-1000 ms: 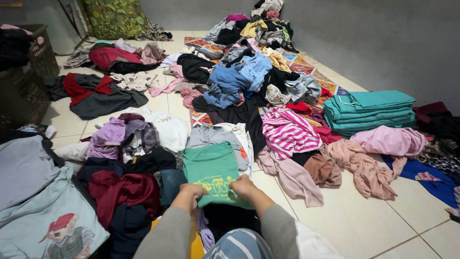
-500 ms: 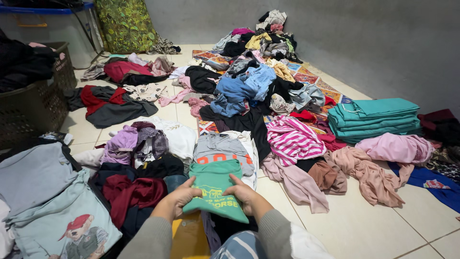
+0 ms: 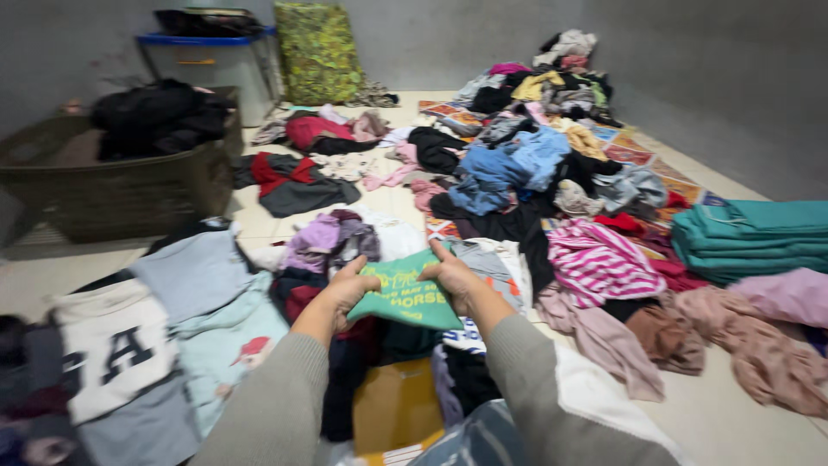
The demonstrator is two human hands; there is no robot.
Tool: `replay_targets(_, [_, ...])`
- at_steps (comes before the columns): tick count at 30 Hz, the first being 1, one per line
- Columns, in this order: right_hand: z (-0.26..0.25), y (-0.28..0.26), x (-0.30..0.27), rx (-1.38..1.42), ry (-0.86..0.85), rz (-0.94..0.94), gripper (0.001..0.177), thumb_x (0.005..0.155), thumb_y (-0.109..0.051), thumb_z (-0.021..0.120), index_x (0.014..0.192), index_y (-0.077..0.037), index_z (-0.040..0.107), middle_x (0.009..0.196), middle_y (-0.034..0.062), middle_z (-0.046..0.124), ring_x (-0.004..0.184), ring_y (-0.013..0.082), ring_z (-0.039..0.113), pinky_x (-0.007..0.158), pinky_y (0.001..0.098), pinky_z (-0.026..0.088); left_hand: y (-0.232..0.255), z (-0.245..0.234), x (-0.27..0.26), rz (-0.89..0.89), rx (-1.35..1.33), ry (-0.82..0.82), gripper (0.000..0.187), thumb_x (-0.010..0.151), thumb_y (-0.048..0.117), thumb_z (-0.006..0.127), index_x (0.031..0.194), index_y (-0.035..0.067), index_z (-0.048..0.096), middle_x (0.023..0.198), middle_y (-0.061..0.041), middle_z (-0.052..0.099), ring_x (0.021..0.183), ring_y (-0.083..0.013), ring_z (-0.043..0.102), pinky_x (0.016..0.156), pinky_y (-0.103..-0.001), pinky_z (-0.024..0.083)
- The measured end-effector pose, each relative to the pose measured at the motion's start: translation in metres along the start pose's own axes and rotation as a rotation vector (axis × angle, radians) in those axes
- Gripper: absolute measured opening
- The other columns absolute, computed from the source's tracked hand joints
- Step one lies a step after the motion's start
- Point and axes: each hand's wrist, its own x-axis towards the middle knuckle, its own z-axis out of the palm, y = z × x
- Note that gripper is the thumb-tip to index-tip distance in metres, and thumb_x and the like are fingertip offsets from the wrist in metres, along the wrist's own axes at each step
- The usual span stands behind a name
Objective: The person folds various clothing items, including t-shirts and sweatshirts, and places them into an open suitcase. The person handles the clothes one by one, folding them neatly before arranging them inside the suitcase.
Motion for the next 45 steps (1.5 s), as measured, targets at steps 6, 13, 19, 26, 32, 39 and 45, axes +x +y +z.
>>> replay_targets(6, [0.08, -0.011, 0.012, -0.015, -0.126, -0.048, 0.103, 0.076, 0.006, 0.063, 0.165, -0.028, 0.022, 0.12, 0.0188, 0.069, 0.084, 0.025, 0.073, 0.068, 0.0423, 0.06, 0.038, -0.068, -0.045, 0.108, -0.031, 0.067, 0.101, 0.069, -0.007, 0.061, 0.162, 0.007, 0.022, 0.151, -0.019, 0.05, 0.106, -0.0266, 0.071, 0.078, -0.036, 0.061])
replay_targets(13, [0.177, -0.014, 0.015, -0.047, -0.258, -0.04, 0.103, 0.076, 0.008, 0.062, 0.164, -0.029, 0.022, 0.126, 0.0174, 0.067, 0.087, 0.0249, 0.072, 0.069, 0.0421, 0.06, 0.063, -0.145, -0.099, 0.15, -0.052, 0.195, 0.101, 0.071, -0.006, 0.062, 0.162, 0.005, 0.017, 0.148, -0.024, 0.052, 0.105, -0.0288, 0.07, 0.076, -0.038, 0.059])
replay_targets(19, [0.252, -0.006, 0.025, -0.099, -0.393, -0.057, 0.101, 0.077, 0.009, 0.062, 0.164, -0.026, 0.024, 0.133, 0.0184, 0.063, 0.094, 0.0252, 0.072, 0.072, 0.0404, 0.061, 0.062, -0.216, -0.131, 0.216, 0.042, 0.332, 0.099, 0.074, -0.002, 0.066, 0.161, 0.005, 0.02, 0.146, -0.022, 0.053, 0.105, -0.0242, 0.07, 0.076, -0.034, 0.06])
replay_targets(26, [0.337, 0.021, 0.041, -0.083, -0.547, 0.01, 0.102, 0.077, 0.011, 0.061, 0.164, -0.026, 0.021, 0.14, 0.0185, 0.057, 0.098, 0.0266, 0.071, 0.076, 0.0406, 0.061, 0.055, -0.291, -0.172, 0.251, 0.052, 0.422, 0.1, 0.073, -0.004, 0.065, 0.162, 0.003, 0.021, 0.136, -0.027, 0.061, 0.095, -0.0255, 0.068, 0.07, -0.035, 0.057])
replay_targets(32, [0.374, 0.06, 0.056, -0.116, -0.612, 0.059, 0.102, 0.078, 0.011, 0.062, 0.164, -0.024, 0.02, 0.145, 0.0165, 0.055, 0.103, 0.0237, 0.071, 0.081, 0.0374, 0.061, 0.036, -0.322, -0.196, 0.161, 0.069, 0.508, 0.103, 0.071, -0.003, 0.067, 0.162, 0.008, 0.021, 0.131, -0.018, 0.063, 0.095, -0.0212, 0.069, 0.073, -0.033, 0.058])
replay_targets(39, [0.419, 0.047, 0.081, -0.03, -0.645, -0.096, 0.101, 0.077, 0.009, 0.063, 0.162, -0.025, 0.02, 0.139, 0.0174, 0.059, 0.105, 0.0277, 0.067, 0.084, 0.0397, 0.058, 0.062, -0.369, -0.194, 0.438, 0.39, 0.624, 0.105, 0.068, -0.004, 0.075, 0.161, 0.006, 0.027, 0.141, -0.013, 0.058, 0.107, -0.0174, 0.067, 0.086, -0.029, 0.058])
replay_targets(45, [0.404, 0.167, 0.109, -0.326, -0.585, -0.152, 0.088, 0.083, 0.0, 0.077, 0.159, -0.01, 0.033, 0.141, 0.0142, 0.061, 0.115, 0.022, 0.066, 0.093, 0.0326, 0.056, -0.047, -0.405, -0.166, 0.109, 0.704, 0.767, 0.108, 0.065, 0.0, 0.085, 0.157, 0.007, 0.03, 0.14, -0.019, 0.057, 0.125, -0.0275, 0.06, 0.101, -0.035, 0.051])
